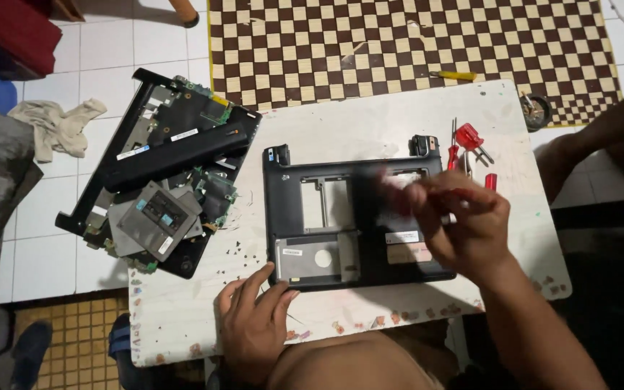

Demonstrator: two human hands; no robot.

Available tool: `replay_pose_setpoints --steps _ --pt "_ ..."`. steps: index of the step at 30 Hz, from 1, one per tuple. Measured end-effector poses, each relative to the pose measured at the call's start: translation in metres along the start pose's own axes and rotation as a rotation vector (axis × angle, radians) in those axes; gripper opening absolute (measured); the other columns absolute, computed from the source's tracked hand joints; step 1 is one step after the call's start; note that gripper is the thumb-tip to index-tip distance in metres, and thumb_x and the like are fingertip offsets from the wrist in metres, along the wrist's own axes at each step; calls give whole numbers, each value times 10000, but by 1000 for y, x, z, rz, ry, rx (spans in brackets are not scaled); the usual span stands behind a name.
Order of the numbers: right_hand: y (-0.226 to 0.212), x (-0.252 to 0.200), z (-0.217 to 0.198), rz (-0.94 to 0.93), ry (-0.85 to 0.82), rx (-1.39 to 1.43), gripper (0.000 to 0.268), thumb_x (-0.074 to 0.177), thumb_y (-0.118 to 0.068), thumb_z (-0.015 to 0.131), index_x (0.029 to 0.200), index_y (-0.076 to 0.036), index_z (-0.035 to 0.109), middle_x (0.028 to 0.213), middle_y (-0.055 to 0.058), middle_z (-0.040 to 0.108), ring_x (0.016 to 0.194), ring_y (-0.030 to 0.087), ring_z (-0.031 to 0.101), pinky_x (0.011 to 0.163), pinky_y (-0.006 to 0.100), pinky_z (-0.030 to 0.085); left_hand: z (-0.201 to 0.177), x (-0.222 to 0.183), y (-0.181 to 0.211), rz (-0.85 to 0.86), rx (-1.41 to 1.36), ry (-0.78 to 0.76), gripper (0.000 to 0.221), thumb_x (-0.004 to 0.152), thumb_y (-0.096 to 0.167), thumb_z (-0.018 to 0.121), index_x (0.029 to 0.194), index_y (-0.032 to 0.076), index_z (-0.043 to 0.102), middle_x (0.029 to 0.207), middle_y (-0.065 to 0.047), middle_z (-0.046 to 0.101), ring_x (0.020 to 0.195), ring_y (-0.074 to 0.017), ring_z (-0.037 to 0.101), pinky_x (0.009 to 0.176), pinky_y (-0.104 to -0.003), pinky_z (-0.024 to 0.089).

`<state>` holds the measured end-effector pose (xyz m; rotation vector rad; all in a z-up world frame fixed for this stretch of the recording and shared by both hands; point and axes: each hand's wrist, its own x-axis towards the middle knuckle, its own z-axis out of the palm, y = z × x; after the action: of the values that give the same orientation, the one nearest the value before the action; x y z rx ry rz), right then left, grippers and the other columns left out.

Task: Disassembling and cleaning the internal components of a laptop using a screwdriver and a brush.

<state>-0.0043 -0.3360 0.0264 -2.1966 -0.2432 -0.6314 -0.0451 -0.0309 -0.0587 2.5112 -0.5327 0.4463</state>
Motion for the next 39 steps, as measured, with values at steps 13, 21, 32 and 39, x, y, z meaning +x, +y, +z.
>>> replay_pose_setpoints --steps 13,21,32,39 --pt "13 -12 -3 78 -426 114 207 875 -69 597 735 -41 747 946 62 765 835 138 770 665 231 640 0 4 -1 29 -20 13 184 878 298 793 947 127 799 1225 -54 727 1025 -155 688 969 -414 456" --pt "38 -25 -5 -21 -291 -188 82 991 -197 549 963 -121 560 805 20 625 532 125 579 422 289 508 -2 3 3 -6 -32 6 164 855 268 817 952 139 790 1228 -55 724 1067 -158 685 991 -430 460" --pt "4 -3 -28 101 -261 121 201 1002 -128 555 874 -51 689 785 52 737 691 155 723 659 267 563 4 -1 -2 16 27 -2 194 852 310 818 937 137 803 1214 -58 735 1052 -150 687 971 -415 453" --pt "-2 -25 -59 49 165 -252 206 1058 10 546 920 109 662 894 205 686 817 309 678 788 385 524 3 1 1 23 44 -5 148 878 281 784 931 143 797 1216 -72 739 1090 -149 682 988 -391 430"
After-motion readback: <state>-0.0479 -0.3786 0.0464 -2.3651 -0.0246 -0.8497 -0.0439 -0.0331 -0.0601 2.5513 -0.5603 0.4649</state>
